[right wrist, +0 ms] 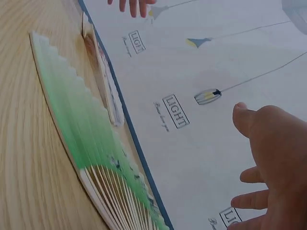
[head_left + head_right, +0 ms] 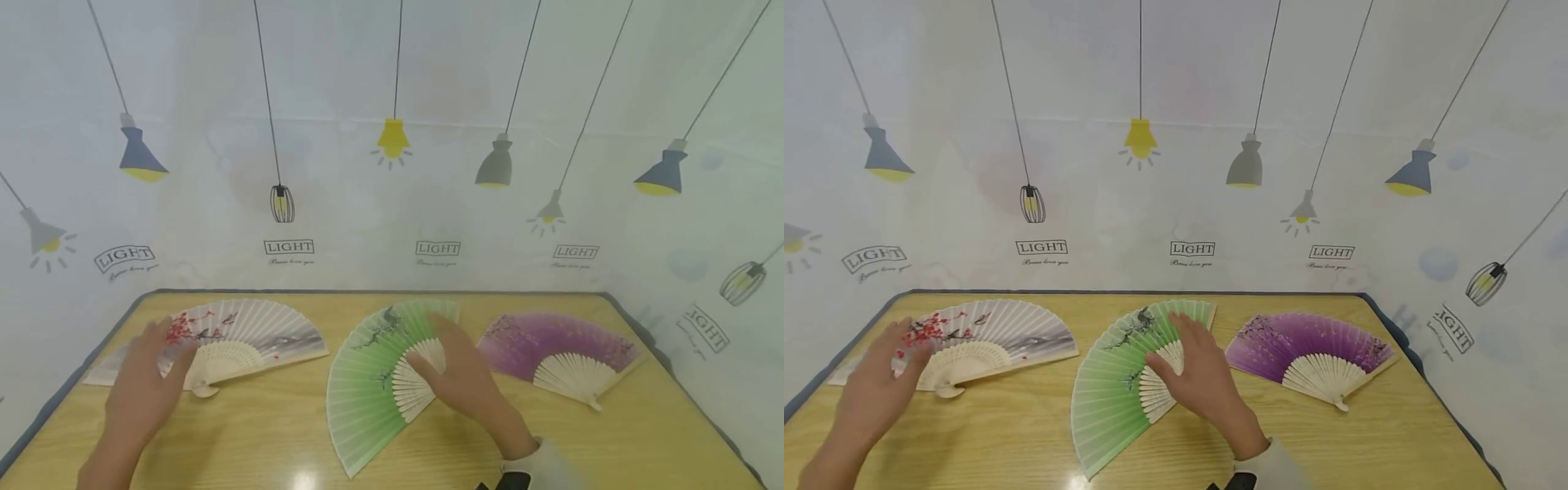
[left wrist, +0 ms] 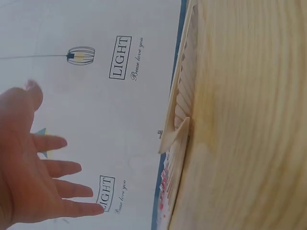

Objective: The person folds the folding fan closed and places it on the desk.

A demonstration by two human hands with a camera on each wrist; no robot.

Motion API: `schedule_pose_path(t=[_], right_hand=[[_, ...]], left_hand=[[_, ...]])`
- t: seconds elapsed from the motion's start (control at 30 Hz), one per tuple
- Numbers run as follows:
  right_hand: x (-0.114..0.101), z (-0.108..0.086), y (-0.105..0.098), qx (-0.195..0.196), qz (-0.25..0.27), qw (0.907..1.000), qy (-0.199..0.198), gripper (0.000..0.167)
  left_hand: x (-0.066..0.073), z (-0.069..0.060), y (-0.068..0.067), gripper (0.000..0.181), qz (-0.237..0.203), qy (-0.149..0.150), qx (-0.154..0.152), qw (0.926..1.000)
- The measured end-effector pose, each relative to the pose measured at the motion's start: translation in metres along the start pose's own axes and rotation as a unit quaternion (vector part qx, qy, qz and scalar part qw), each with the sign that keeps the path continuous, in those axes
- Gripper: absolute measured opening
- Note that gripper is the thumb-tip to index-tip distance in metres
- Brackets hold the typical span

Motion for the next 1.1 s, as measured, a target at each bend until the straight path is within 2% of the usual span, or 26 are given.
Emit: schedule_pose_path(t=[0.1, 0.23, 0.37, 0.47, 0.53, 0.63, 0.73, 0.8, 0.83, 0.87, 1.0, 1.07, 1.1], right_hand=[[-0.018, -0.001, 0.016, -0.002, 0.062, 0.9981, -0.007, 0.069], [-0.042, -0.001, 0.035, 0.002, 0.093, 0.9953, -0.030, 0.059], [-0.056, -0.001, 0.056, 0.000, 0.099, 0.9948, -0.025, 0.050], [-0.066, -0.002, 0.070, -0.011, 0.142, 0.9897, -0.010, 0.047], [-0.074, -0.003, 0.080, -0.020, 0.181, 0.9832, 0.006, 0.046], [-0.084, -0.005, 0.095, -0.031, 0.236, 0.9704, 0.042, 0.044], [-0.090, -0.009, 0.108, -0.032, 0.269, 0.9570, 0.103, 0.040], [-0.093, -0.011, 0.116, -0.028, 0.310, 0.9374, 0.157, 0.037], [-0.094, -0.013, 0.119, -0.026, 0.332, 0.9254, 0.181, 0.036], [-0.096, -0.015, 0.124, -0.025, 0.360, 0.9095, 0.207, 0.035], [-0.101, -0.025, 0.145, -0.036, 0.485, 0.8165, 0.311, 0.035], [-0.102, -0.031, 0.156, -0.039, 0.517, 0.7804, 0.350, 0.034], [-0.102, -0.034, 0.161, -0.035, 0.525, 0.7671, 0.366, 0.034]], left_hand=[[-0.018, -0.005, -0.009, 0.064, -0.031, -0.083, 0.029, 0.9956], [-0.038, -0.011, -0.015, 0.062, -0.057, -0.186, 0.055, 0.9793], [-0.048, -0.018, -0.015, 0.062, -0.078, -0.243, 0.068, 0.9647], [-0.054, -0.022, -0.016, 0.061, -0.085, -0.279, 0.082, 0.9531], [-0.062, -0.024, -0.017, 0.060, -0.091, -0.308, 0.093, 0.9424], [-0.077, -0.031, -0.020, 0.061, -0.116, -0.354, 0.113, 0.9213], [-0.089, -0.037, -0.020, 0.063, -0.165, -0.400, 0.135, 0.8913], [-0.094, -0.040, -0.018, 0.064, -0.207, -0.427, 0.146, 0.8683], [-0.095, -0.041, -0.017, 0.064, -0.230, -0.437, 0.151, 0.8562], [-0.096, -0.043, -0.016, 0.063, -0.253, -0.448, 0.158, 0.8426], [-0.098, -0.047, -0.012, 0.060, -0.315, -0.474, 0.180, 0.8023], [-0.099, -0.048, -0.010, 0.060, -0.335, -0.481, 0.186, 0.7885], [-0.099, -0.048, -0.009, 0.060, -0.342, -0.482, 0.186, 0.7847]])
Point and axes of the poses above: each hand's wrist, its own z-axis towards the middle knuckle, its own y-axis out of the palm, x = y × z, the point moved 10 cm from there along z, towards the middle knuckle, and after that the axes turned 13 degrees about x, right-handed, at the moved point
